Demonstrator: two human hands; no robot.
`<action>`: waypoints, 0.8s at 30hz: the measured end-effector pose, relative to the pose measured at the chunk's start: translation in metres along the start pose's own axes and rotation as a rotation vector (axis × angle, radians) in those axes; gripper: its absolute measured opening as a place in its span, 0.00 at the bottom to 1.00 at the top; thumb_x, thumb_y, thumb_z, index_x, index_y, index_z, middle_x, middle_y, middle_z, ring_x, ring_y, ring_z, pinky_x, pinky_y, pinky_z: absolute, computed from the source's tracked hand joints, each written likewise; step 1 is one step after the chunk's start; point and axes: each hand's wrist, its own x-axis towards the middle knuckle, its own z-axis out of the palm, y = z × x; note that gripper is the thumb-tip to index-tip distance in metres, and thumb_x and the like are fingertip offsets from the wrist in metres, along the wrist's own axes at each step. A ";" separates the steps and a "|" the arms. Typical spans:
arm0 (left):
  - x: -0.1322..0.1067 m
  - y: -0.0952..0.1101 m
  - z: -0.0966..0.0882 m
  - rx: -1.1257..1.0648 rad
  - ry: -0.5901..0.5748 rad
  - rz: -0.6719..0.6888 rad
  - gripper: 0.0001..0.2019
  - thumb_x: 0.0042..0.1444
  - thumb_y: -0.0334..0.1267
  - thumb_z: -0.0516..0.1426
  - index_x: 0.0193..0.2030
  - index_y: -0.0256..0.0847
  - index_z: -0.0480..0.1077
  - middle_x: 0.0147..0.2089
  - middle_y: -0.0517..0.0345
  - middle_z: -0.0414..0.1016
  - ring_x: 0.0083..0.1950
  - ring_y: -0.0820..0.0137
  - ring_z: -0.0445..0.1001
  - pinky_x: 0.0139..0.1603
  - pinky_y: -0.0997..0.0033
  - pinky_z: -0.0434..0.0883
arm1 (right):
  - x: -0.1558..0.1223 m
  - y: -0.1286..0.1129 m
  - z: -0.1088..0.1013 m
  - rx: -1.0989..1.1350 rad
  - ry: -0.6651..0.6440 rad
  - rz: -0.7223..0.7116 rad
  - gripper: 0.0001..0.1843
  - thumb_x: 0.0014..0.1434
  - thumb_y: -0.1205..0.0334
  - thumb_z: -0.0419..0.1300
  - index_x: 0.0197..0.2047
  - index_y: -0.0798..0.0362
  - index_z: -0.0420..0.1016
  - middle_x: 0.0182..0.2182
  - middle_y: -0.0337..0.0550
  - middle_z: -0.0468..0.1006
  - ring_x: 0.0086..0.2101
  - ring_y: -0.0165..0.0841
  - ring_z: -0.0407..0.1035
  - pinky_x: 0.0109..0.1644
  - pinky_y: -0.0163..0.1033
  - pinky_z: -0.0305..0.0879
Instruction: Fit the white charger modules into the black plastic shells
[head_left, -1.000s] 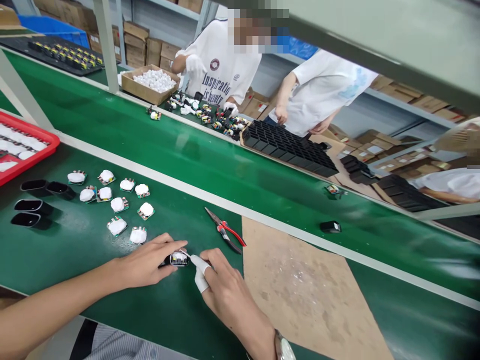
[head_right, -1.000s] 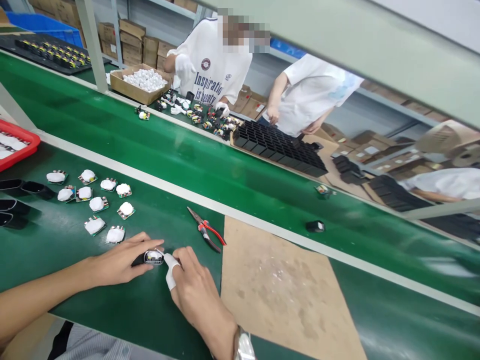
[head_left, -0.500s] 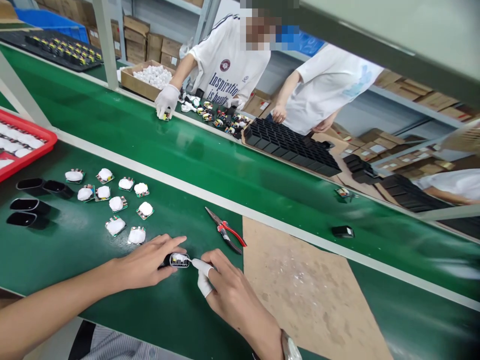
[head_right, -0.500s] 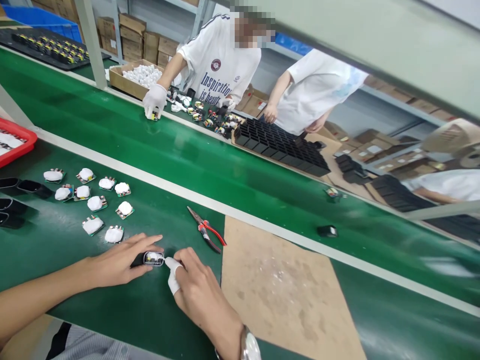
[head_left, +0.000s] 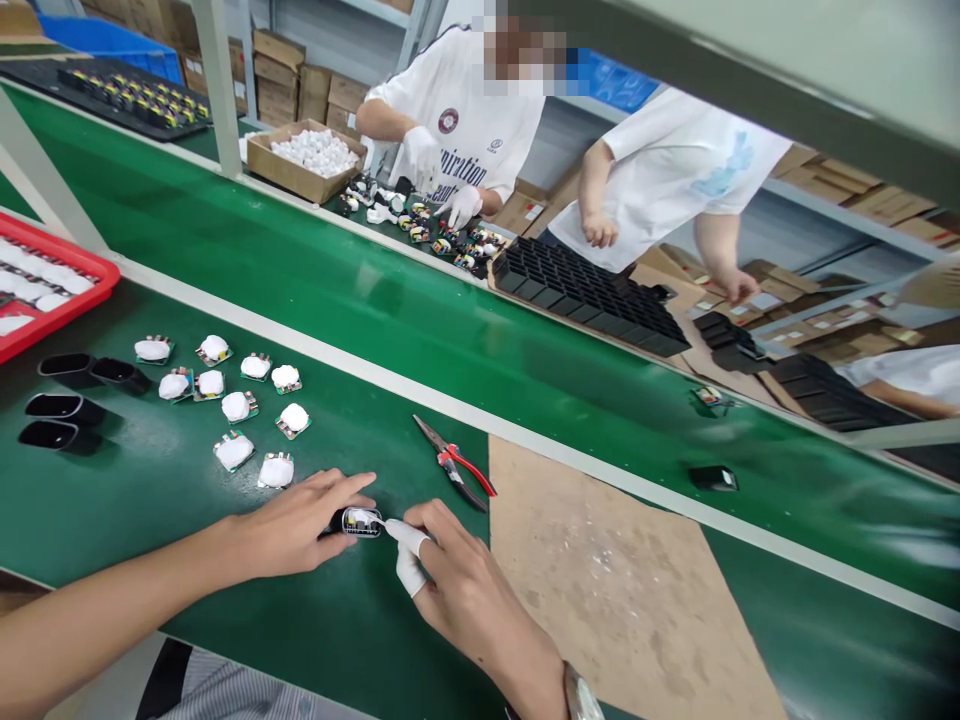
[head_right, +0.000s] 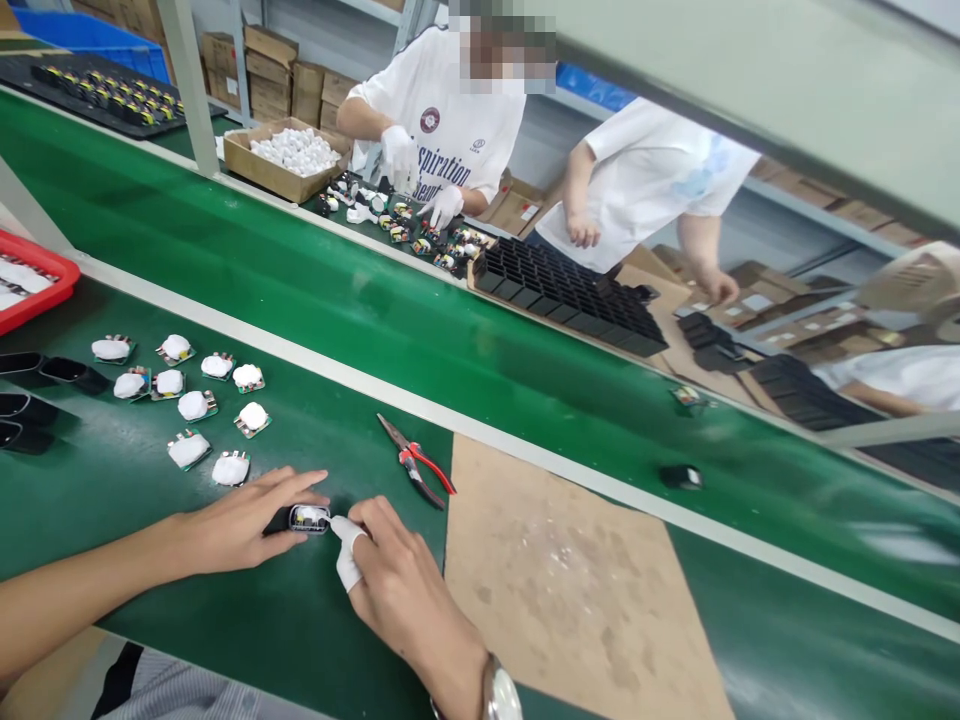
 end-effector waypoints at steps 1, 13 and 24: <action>0.000 0.000 0.000 0.001 -0.001 -0.003 0.39 0.69 0.33 0.57 0.80 0.55 0.44 0.67 0.57 0.77 0.72 0.55 0.67 0.68 0.51 0.69 | 0.000 0.000 0.000 0.002 0.004 -0.001 0.10 0.70 0.74 0.52 0.40 0.51 0.70 0.42 0.49 0.75 0.39 0.38 0.70 0.29 0.39 0.65; -0.001 0.000 0.000 -0.006 0.003 0.014 0.38 0.69 0.33 0.56 0.81 0.52 0.45 0.67 0.54 0.77 0.71 0.55 0.68 0.67 0.52 0.70 | 0.003 0.001 0.000 0.033 -0.004 -0.004 0.10 0.71 0.73 0.51 0.43 0.51 0.72 0.42 0.49 0.75 0.39 0.37 0.71 0.30 0.40 0.67; -0.002 0.000 0.000 0.021 0.011 0.019 0.39 0.69 0.32 0.57 0.80 0.56 0.44 0.67 0.57 0.76 0.70 0.55 0.68 0.66 0.52 0.71 | 0.008 0.000 -0.006 0.085 -0.067 -0.022 0.10 0.69 0.74 0.52 0.40 0.51 0.69 0.43 0.49 0.75 0.39 0.37 0.70 0.29 0.39 0.63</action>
